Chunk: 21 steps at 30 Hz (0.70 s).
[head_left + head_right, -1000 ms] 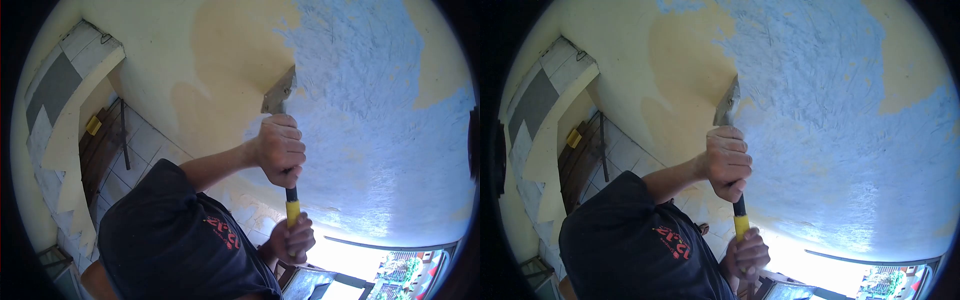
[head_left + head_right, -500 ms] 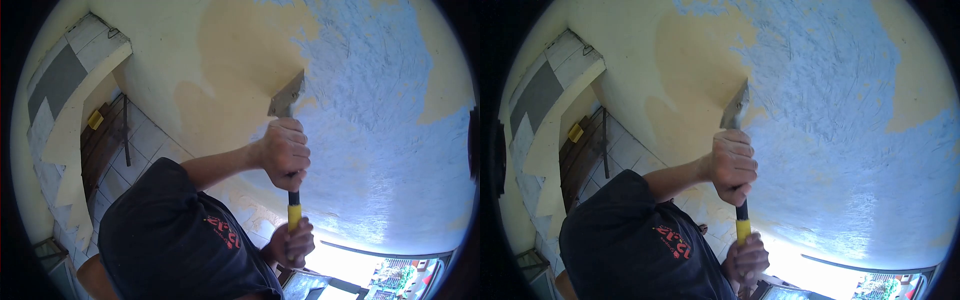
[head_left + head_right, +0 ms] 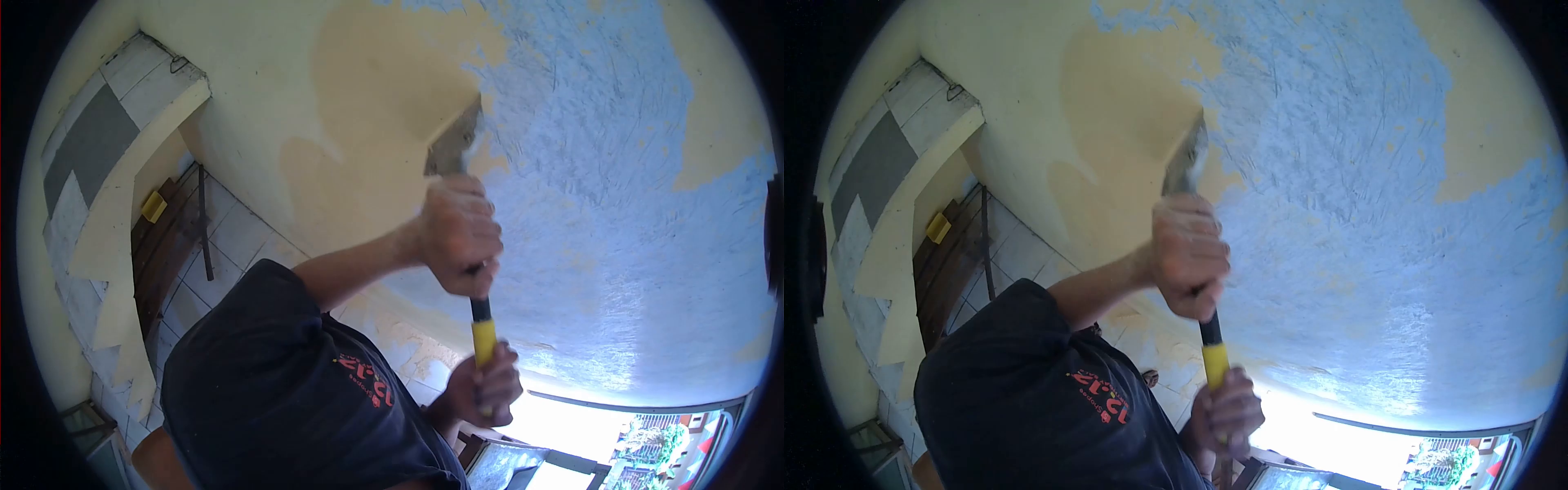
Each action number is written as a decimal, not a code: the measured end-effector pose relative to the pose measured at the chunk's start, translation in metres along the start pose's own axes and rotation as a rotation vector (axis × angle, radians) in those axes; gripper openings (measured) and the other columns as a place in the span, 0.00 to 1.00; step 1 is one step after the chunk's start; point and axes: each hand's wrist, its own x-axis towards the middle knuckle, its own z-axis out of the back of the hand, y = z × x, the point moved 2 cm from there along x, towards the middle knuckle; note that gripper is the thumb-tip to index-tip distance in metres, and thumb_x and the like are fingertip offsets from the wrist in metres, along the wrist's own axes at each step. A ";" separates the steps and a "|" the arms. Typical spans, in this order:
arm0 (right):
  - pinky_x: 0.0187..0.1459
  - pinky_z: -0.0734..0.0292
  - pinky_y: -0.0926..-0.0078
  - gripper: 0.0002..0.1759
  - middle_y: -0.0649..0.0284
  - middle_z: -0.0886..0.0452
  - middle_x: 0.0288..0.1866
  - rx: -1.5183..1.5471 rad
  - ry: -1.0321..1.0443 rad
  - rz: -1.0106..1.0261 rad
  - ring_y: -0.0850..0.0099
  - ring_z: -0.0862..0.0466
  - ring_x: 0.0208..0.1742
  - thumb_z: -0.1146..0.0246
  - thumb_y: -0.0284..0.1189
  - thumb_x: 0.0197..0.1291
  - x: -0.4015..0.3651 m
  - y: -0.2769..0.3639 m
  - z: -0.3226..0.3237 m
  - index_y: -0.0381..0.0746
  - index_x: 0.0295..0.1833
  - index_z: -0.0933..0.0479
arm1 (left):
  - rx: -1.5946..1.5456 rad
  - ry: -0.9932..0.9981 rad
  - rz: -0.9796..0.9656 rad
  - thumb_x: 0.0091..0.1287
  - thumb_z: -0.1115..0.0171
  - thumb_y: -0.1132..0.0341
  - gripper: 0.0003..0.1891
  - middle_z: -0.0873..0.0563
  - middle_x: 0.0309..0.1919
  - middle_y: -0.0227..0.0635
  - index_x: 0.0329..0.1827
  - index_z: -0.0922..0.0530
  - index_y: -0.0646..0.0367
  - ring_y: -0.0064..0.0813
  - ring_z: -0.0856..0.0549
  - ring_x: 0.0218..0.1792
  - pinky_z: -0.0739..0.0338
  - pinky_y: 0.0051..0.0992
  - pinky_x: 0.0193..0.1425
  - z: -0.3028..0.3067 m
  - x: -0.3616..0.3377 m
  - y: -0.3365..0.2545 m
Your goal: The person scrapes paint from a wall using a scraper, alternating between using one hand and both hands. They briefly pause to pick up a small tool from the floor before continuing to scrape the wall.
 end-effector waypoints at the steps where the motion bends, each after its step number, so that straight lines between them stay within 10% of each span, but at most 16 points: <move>1: 0.53 0.37 0.73 0.16 0.75 0.43 0.12 -0.158 0.027 0.103 0.81 0.37 0.23 0.53 0.32 0.53 -0.001 0.009 -0.003 0.53 0.15 0.46 | -0.019 -0.003 0.020 0.43 0.42 0.55 0.15 0.35 0.10 0.25 0.10 0.39 0.47 0.30 0.32 0.14 0.36 0.30 0.23 0.001 0.001 -0.003; 6: 0.52 0.38 0.74 0.17 0.76 0.43 0.12 0.210 0.092 0.015 0.81 0.38 0.23 0.49 0.33 0.51 0.002 -0.012 -0.004 0.53 0.14 0.46 | -0.002 0.023 0.029 0.44 0.39 0.57 0.15 0.33 0.11 0.24 0.10 0.35 0.48 0.28 0.31 0.15 0.35 0.30 0.24 0.006 -0.004 0.003; 17: 0.50 0.36 0.76 0.16 0.75 0.41 0.12 0.034 -0.149 0.036 0.81 0.36 0.22 0.47 0.34 0.49 -0.023 0.021 0.035 0.53 0.15 0.44 | -0.147 0.109 0.104 0.42 0.39 0.58 0.14 0.33 0.11 0.25 0.11 0.35 0.49 0.28 0.30 0.16 0.34 0.29 0.24 -0.027 -0.036 -0.039; 21: 0.46 0.36 0.74 0.16 0.74 0.41 0.12 0.061 0.088 0.053 0.79 0.37 0.21 0.45 0.35 0.47 -0.025 0.003 0.039 0.53 0.14 0.43 | -0.141 0.101 0.060 0.41 0.40 0.57 0.14 0.33 0.12 0.24 0.11 0.36 0.49 0.28 0.30 0.15 0.34 0.29 0.25 -0.030 -0.042 -0.029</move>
